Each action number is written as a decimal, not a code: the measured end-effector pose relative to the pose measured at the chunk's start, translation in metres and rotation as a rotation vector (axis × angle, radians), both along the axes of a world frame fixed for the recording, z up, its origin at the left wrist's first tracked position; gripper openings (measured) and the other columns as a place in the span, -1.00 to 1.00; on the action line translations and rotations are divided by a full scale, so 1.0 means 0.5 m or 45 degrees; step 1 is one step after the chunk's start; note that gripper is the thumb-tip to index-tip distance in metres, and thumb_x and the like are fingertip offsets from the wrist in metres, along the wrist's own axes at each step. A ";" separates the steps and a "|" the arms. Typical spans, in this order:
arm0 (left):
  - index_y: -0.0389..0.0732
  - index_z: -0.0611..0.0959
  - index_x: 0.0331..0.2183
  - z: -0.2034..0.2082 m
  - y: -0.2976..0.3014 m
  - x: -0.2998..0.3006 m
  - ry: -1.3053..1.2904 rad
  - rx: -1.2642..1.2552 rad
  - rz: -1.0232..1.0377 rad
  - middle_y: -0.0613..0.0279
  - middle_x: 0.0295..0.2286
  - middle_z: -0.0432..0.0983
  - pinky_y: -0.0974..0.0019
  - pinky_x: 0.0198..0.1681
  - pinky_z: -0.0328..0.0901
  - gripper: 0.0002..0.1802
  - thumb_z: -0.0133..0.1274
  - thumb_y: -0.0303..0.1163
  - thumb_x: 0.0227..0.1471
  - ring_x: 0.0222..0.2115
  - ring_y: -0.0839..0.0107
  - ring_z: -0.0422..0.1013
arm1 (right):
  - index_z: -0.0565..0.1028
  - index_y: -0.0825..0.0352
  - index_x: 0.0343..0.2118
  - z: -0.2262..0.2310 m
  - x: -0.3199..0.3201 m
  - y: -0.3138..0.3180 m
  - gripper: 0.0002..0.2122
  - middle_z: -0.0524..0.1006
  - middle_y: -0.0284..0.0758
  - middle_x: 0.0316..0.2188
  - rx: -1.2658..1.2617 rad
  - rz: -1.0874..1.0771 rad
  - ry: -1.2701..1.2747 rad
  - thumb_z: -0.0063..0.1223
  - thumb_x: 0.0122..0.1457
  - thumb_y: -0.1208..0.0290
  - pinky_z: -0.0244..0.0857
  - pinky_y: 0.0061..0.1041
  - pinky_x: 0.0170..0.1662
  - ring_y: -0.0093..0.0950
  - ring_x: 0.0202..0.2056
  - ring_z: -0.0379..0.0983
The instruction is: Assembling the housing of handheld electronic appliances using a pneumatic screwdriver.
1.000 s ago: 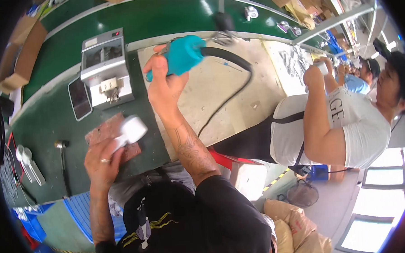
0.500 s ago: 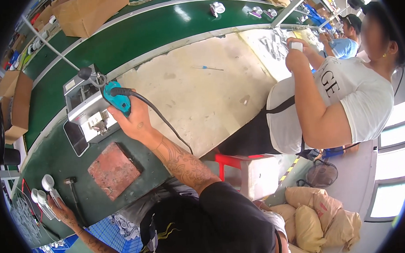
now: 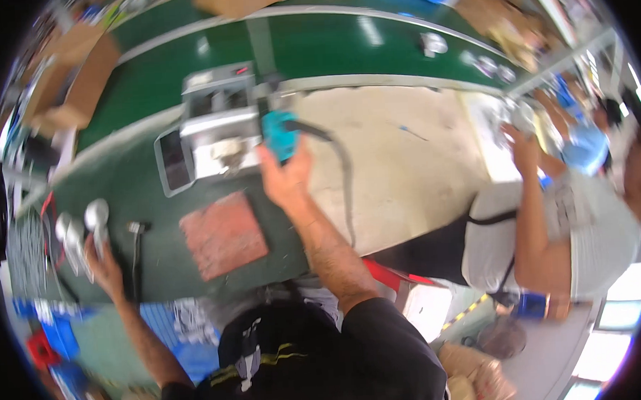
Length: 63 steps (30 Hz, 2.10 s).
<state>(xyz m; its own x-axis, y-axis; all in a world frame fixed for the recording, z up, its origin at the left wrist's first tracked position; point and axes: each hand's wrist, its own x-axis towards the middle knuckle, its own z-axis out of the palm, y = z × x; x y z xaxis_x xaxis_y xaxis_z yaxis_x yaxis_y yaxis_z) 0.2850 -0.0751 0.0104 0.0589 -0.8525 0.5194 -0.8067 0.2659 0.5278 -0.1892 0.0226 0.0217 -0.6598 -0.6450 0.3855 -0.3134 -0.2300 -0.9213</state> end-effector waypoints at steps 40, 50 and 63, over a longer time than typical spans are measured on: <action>-0.15 0.71 -0.19 0.005 0.001 0.023 -0.375 0.095 0.349 0.05 0.06 0.33 -0.05 0.10 0.19 -0.54 0.21 0.03 0.05 0.06 -0.05 0.26 | 0.43 0.53 -0.26 0.071 0.021 0.013 -0.48 0.50 -0.27 -0.45 -0.218 -0.037 0.113 -0.08 0.35 -0.03 0.28 -0.58 -0.40 -0.54 -0.47 0.39; -0.04 0.70 -0.02 0.022 -0.134 0.127 -0.531 0.252 0.250 0.03 0.26 0.14 -0.01 0.26 0.09 -0.38 0.16 0.18 0.02 0.22 -0.07 0.16 | 0.38 0.53 -0.09 0.075 0.013 0.017 -0.47 0.49 -0.30 -0.49 -0.222 -0.004 0.113 -0.07 0.35 -0.02 0.29 -0.58 -0.39 -0.55 -0.46 0.40; -0.18 0.69 -0.08 -0.003 0.014 0.054 -0.503 0.036 0.335 0.05 0.08 0.45 0.02 0.15 0.21 -0.52 0.26 -0.09 0.03 0.05 -0.06 0.33 | 0.38 0.49 -0.14 0.069 0.008 0.021 -0.53 0.52 -0.25 -0.40 -0.209 0.001 0.116 -0.07 0.36 0.02 0.30 -0.60 -0.43 -0.54 -0.45 0.42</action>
